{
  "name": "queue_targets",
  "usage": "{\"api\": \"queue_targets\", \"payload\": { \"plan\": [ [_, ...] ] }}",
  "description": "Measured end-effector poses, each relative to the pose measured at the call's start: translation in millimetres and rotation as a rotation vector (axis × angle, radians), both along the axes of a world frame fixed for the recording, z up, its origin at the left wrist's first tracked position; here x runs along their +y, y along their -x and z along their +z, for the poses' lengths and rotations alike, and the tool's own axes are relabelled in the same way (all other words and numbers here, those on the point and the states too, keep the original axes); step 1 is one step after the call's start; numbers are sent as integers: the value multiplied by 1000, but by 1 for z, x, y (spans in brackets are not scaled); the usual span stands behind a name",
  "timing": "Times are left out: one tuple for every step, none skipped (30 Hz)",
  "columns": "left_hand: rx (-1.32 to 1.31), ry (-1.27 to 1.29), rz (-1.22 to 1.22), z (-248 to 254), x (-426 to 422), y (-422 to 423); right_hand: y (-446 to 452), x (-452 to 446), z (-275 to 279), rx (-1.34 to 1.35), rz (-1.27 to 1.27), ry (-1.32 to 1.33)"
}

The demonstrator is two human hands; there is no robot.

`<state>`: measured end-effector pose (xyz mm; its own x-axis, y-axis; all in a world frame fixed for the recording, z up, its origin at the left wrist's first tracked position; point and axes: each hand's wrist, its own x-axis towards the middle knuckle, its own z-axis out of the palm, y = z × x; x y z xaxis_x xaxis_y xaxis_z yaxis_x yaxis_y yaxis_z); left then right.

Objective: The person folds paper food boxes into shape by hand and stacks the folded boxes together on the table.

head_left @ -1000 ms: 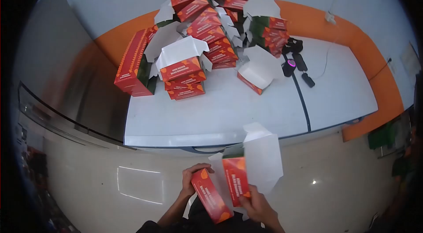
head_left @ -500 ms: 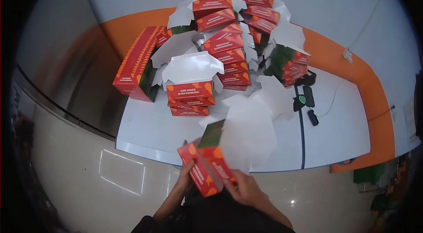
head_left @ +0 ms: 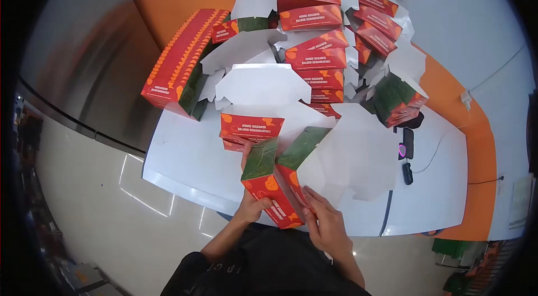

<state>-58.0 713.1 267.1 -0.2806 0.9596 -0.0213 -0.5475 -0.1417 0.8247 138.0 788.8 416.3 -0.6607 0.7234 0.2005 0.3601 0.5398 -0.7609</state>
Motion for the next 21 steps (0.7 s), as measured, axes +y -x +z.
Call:
{"api": "queue_targets", "payload": {
  "plan": [
    [16, 4, -30, 3, 4, 3, 4, 3, 3, 8, 12, 1],
    [33, 8, -61, 6, 9, 5, 6, 5, 4, -5, 45, 29],
    [40, 31, -139, 2, 14, 10, 4, 10, 3, -30, 73, 61],
    [66, 33, -155, 2, 15, 10, 1, 10, 2, -45, 106, 95],
    [93, 35, -172, 3, 17, 10, -3, 11, 0, -42, 109, 99],
    [135, 11, -129, 6, 20, 9, -5, 12, -3, -33, 113, 101],
    [139, 4, -123, 11, 26, 10, -6, 15, -5, -21, 121, 100],
    [144, -4, -117, 17, 31, 10, -6, 19, -5, -32, 85, 96],
    [149, -11, -111, 22, 36, 10, -7, 22, -5, -44, 49, 95],
    [167, 4, -95, 14, 36, 7, -9, 24, -5, -58, 10, 100],
    [150, 10, -82, 16, 40, 2, -11, 27, -9, -43, 27, 96],
    [134, 17, -68, 19, 44, -4, -13, 33, -15, -28, 41, 90],
    [117, 23, -54, 22, 48, -9, -17, 34, -17, -15, 53, 87],
    [94, 43, -62, 18, 49, -14, -20, 32, -17, 8, 70, 161],
    [57, 49, -75, 18, 50, -16, -23, 28, -17, 30, 88, 235],
    [20, 54, -88, 18, 52, -19, -27, 26, -17, 55, 106, 306],
    [-17, 61, -100, 18, 53, -21, -30, 26, -15, 45, 141, 321],
    [-29, 26, -93, 23, 54, -25, -34, 25, -12, 34, 176, 338],
    [-49, -7, -123, 24, 54, -25, -37, 25, -10, 24, 209, 354],
    [-69, -41, -154, 25, 54, -25, -41, 26, -9, 66, 253, 360],
    [-89, -73, -186, 26, 55, -26, -48, 27, -8, 108, 297, 371]
  ]
}}
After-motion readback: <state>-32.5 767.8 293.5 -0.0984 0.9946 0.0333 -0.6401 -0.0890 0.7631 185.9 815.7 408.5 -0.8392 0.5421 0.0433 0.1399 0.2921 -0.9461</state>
